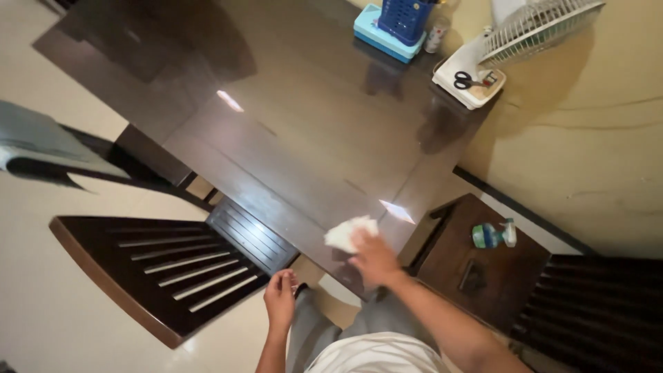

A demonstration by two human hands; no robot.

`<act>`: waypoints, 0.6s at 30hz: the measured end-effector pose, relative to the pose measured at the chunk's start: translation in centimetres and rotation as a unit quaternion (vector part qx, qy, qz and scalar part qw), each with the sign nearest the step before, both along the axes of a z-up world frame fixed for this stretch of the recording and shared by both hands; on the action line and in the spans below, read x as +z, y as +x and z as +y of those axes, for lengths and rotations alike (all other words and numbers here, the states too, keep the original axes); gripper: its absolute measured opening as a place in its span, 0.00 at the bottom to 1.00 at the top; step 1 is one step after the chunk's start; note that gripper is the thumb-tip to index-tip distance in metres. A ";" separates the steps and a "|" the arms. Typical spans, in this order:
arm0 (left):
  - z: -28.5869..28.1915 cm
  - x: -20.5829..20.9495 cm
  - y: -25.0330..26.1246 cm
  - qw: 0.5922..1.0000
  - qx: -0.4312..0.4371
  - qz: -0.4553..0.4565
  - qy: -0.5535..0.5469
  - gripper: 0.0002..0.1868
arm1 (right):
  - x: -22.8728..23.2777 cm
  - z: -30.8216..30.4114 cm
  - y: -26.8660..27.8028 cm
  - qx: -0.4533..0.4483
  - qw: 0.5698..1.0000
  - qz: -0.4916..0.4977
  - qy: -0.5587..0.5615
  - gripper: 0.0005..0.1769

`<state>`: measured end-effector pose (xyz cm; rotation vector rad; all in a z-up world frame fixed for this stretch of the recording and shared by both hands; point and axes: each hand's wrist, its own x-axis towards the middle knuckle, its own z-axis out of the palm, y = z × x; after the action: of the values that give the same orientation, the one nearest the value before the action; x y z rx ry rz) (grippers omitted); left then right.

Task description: Cleaning a dining table by spraying it with cleaner and wiping it down with a cloth.

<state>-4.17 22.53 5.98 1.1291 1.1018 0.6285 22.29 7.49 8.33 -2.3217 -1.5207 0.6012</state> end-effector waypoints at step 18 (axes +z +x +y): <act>3.1 2.2 -7.0 0.971 -0.232 0.051 0.021 0.12 | 0.3 18.8 -5.3 -0.143 0.985 -0.097 -0.030 0.46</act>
<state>-11.13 25.65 8.15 1.4102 0.8683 0.2290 17.00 26.27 8.67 -2.6454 -1.2226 0.3594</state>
